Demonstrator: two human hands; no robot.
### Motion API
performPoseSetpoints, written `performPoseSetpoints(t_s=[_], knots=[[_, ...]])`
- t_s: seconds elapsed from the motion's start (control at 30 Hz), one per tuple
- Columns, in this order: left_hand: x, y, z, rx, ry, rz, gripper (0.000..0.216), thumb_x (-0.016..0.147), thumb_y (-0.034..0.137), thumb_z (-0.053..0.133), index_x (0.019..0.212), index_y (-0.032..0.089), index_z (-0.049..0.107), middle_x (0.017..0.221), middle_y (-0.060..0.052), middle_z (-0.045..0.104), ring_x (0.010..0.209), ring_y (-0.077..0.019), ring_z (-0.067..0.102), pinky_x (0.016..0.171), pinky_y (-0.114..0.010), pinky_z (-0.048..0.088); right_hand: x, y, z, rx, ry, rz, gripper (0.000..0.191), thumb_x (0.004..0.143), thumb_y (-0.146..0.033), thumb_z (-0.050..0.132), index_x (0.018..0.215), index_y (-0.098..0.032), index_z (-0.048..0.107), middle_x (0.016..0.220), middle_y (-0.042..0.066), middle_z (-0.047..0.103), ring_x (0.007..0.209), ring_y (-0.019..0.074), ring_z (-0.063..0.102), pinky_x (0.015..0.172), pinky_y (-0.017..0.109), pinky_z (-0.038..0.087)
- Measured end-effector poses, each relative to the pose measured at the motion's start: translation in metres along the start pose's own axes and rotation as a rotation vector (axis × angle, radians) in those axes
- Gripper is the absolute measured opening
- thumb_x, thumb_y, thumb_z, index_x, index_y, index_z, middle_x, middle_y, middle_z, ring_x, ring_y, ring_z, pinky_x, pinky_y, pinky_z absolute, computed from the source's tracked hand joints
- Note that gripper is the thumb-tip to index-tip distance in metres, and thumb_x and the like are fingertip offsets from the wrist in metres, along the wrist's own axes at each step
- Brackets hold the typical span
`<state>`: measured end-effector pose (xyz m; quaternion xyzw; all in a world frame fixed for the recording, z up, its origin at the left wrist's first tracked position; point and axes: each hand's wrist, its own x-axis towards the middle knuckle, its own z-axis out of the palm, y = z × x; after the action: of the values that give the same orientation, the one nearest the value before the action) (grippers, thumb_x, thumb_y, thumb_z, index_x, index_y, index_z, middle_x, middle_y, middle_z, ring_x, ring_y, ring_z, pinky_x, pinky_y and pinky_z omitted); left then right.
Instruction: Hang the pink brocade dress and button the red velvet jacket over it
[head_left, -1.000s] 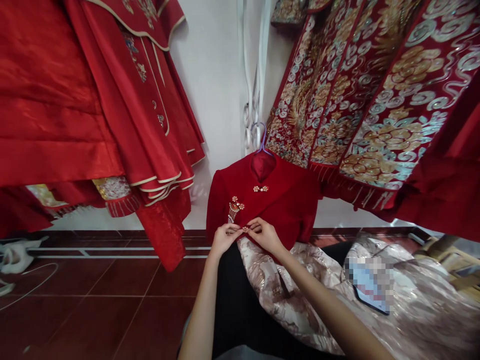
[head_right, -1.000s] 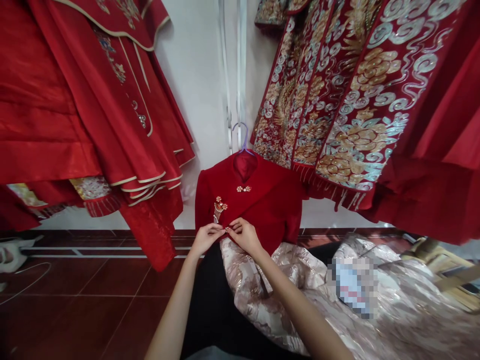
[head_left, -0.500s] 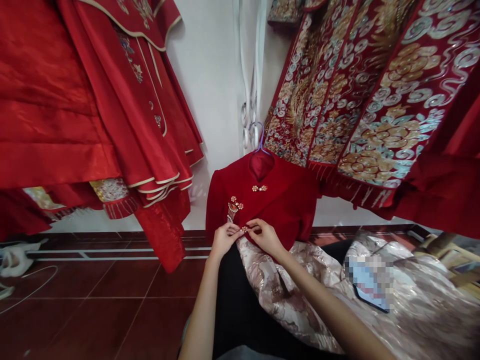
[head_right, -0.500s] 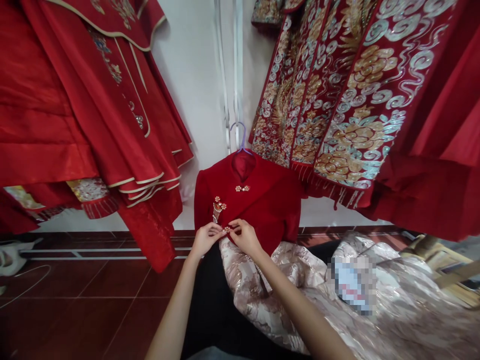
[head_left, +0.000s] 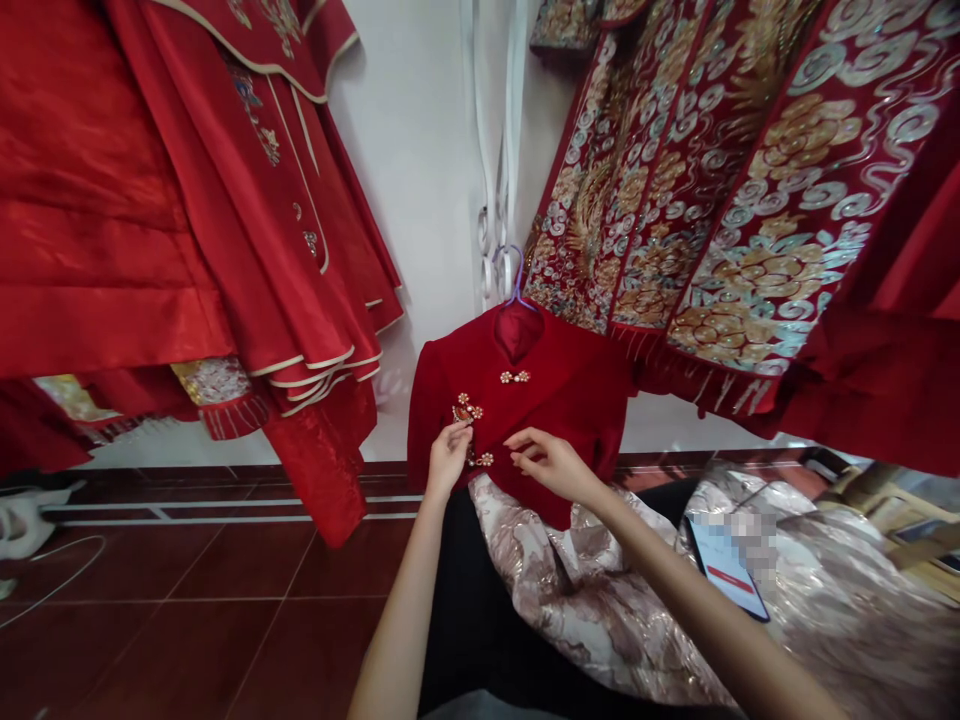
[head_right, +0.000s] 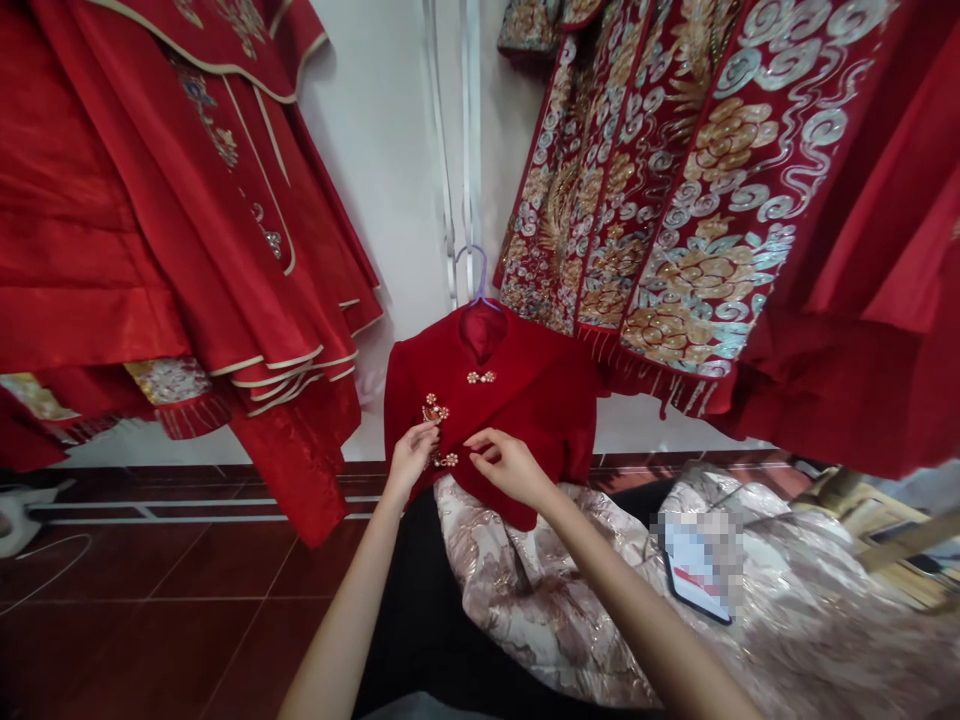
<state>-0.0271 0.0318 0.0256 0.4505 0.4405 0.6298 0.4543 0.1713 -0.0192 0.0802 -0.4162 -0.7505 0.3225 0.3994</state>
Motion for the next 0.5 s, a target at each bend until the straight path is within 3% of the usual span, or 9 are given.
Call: performPoseSetpoints(t_s=[0.13,0.37,0.5], knots=[[0.015,0.011,0.013,-0.128,0.021,-0.127,0.027,0.07,0.03,0.073,0.091,0.013,0.067,0.097,-0.01,0.07,0.083,-0.0154,0.066,0.084,-0.033,0.051,-0.002,-0.02,-0.027,0.051,0.009,0.001,0.026,0.084,-0.035,0.055,0.104,-0.019,0.06,0.099,0.006,0.065,0.079,0.0139,0.066,0.073,0.029,0.055],[0.019,0.023,0.02,-0.198,-0.038,-0.19,0.023,0.073,0.032,0.07,0.088,0.015,0.068,0.093,-0.009,0.071,0.078,-0.0148,0.066,0.077,-0.03,0.051,-0.009,-0.054,-0.062,0.15,0.064,-0.006,0.032,0.083,-0.041,0.058,0.107,-0.019,0.059,0.096,0.007,0.063,0.082,0.016,0.065,0.074,0.031,0.057],[0.018,0.028,0.021,-0.292,0.012,-0.165,0.024,0.073,0.03,0.071,0.091,0.015,0.067,0.1,-0.01,0.07,0.086,-0.0147,0.066,0.081,-0.028,0.05,-0.015,-0.065,-0.076,0.183,0.105,-0.043,0.035,0.082,-0.042,0.059,0.108,-0.018,0.059,0.094,0.008,0.064,0.082,0.0158,0.065,0.077,0.033,0.057]])
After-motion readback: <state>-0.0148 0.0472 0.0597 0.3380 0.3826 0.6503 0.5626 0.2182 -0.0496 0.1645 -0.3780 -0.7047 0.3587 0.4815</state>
